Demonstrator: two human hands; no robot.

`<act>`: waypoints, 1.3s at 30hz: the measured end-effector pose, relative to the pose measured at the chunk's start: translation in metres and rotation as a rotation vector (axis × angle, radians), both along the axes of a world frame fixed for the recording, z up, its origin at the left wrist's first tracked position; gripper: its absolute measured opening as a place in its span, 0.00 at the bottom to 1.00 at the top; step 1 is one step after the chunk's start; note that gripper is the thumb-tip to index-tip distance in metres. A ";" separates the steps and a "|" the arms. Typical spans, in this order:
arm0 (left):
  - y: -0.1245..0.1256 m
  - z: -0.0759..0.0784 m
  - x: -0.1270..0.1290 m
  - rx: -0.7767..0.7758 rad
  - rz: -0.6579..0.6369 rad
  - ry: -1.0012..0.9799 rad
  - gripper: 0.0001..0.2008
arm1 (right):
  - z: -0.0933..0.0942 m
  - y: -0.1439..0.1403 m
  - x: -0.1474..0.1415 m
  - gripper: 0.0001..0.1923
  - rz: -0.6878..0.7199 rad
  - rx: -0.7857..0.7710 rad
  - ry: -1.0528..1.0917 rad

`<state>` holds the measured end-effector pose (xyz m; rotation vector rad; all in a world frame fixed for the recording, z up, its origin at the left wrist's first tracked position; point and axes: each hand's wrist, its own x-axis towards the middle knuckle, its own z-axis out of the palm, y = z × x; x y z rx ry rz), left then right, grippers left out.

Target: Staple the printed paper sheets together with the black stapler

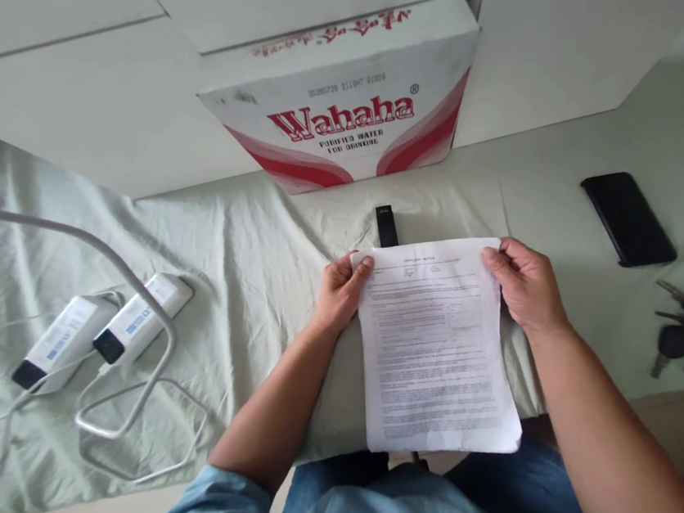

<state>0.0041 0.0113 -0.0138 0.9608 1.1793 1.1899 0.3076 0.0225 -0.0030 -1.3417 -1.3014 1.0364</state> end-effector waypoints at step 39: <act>0.007 0.009 0.000 0.103 -0.062 0.399 0.10 | 0.026 0.004 0.015 0.20 0.052 -0.236 -0.540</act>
